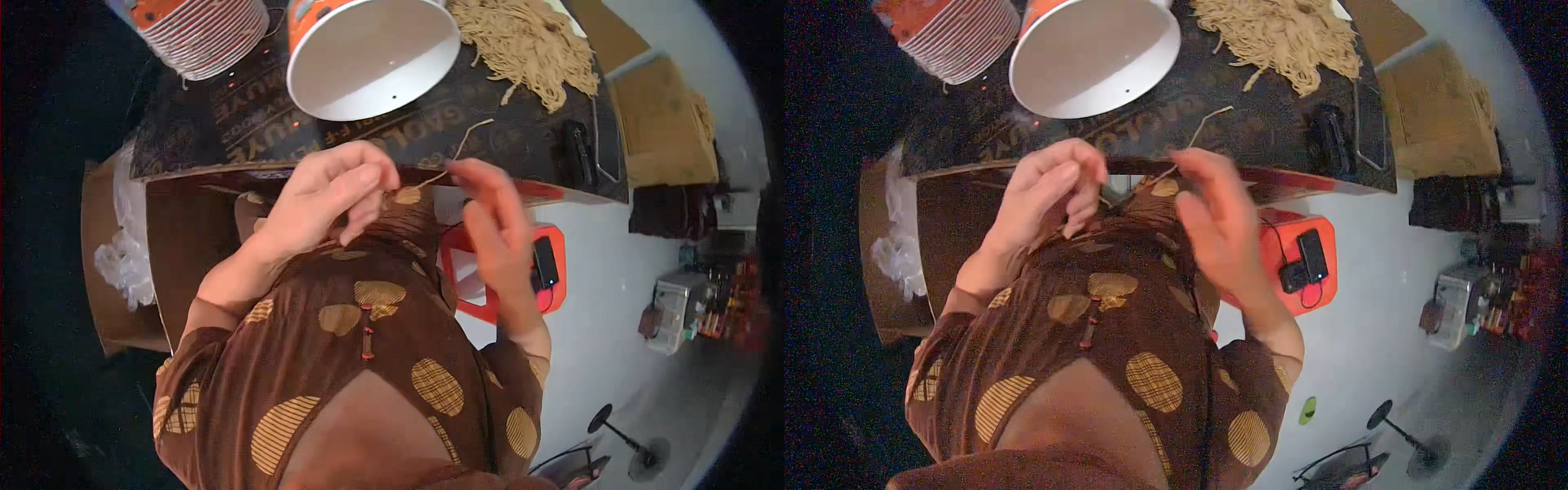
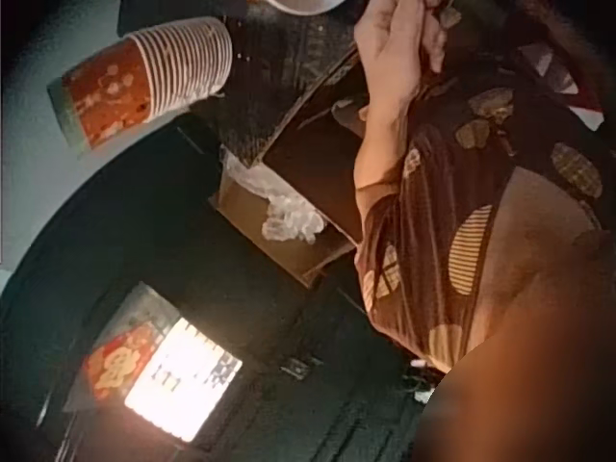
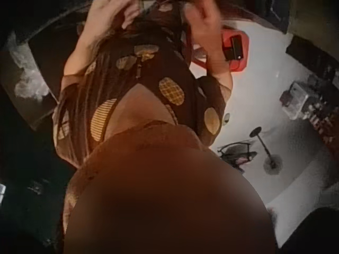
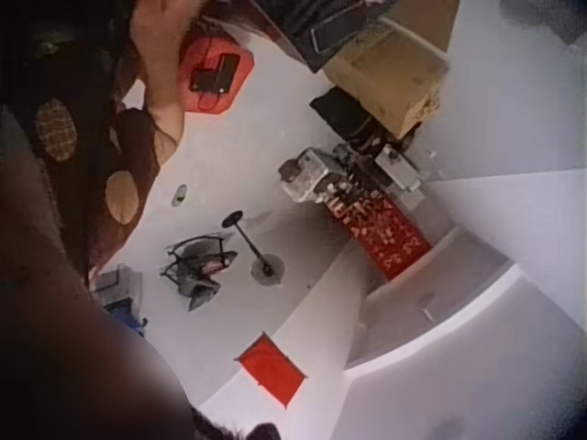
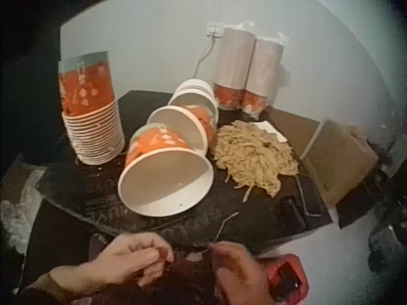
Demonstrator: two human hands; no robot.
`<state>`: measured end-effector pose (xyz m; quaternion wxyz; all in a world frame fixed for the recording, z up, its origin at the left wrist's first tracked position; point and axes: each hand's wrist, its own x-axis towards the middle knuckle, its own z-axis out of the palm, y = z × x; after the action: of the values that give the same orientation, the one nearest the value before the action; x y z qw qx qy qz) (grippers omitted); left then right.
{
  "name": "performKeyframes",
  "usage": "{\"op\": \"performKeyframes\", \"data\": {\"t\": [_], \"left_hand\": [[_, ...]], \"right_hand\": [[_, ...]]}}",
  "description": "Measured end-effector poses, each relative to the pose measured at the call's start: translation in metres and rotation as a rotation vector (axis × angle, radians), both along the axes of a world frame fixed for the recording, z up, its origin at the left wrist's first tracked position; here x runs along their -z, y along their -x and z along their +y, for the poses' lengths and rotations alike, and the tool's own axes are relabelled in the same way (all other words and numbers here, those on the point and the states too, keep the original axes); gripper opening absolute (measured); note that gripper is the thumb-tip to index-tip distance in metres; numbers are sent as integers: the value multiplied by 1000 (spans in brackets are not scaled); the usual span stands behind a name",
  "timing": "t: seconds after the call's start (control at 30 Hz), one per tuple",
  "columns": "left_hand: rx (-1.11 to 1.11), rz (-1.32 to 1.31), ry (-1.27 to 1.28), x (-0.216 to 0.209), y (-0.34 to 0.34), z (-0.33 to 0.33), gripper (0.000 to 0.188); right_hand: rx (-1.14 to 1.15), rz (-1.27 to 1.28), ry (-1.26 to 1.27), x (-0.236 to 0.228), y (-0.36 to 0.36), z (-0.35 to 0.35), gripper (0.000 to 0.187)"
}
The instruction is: Threading elastic cords through pre-punched holes in paper buckets to attach handles.
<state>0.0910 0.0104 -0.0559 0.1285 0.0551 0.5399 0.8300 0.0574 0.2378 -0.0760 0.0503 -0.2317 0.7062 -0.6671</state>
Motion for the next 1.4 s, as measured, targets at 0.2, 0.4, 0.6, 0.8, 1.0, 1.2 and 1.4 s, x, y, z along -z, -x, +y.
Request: {"op": "performKeyframes", "data": {"t": [0.2, 0.4, 0.6, 0.8, 1.0, 1.2, 1.4], "left_hand": [[2, -15, -145, 5, -1, 1, 30], [-11, 25, -54, 6, -5, -5, 29], [-573, 282, 507, -8, 6, -33, 17], [-871, 183, 1200, -13, 41, -50, 60], [-808, 289, 1169, 4, 65, -57, 35], [-767, 172, 645, -3, 56, -55, 24], [-512, -204, 24, -13, 45, -44, 33]], "right_hand": [[-306, -143, 213, 20, -11, -46, 35], [-235, -121, 145, 24, -15, -57, 21], [-10, -109, 8, 28, -11, -49, 3], [107, -125, 56, 24, -9, -46, 4], [108, -155, 51, 23, -10, -48, 4], [348, 12, 226, 14, -6, -45, 3], [408, 189, 558, -20, 9, -56, 8]]}}
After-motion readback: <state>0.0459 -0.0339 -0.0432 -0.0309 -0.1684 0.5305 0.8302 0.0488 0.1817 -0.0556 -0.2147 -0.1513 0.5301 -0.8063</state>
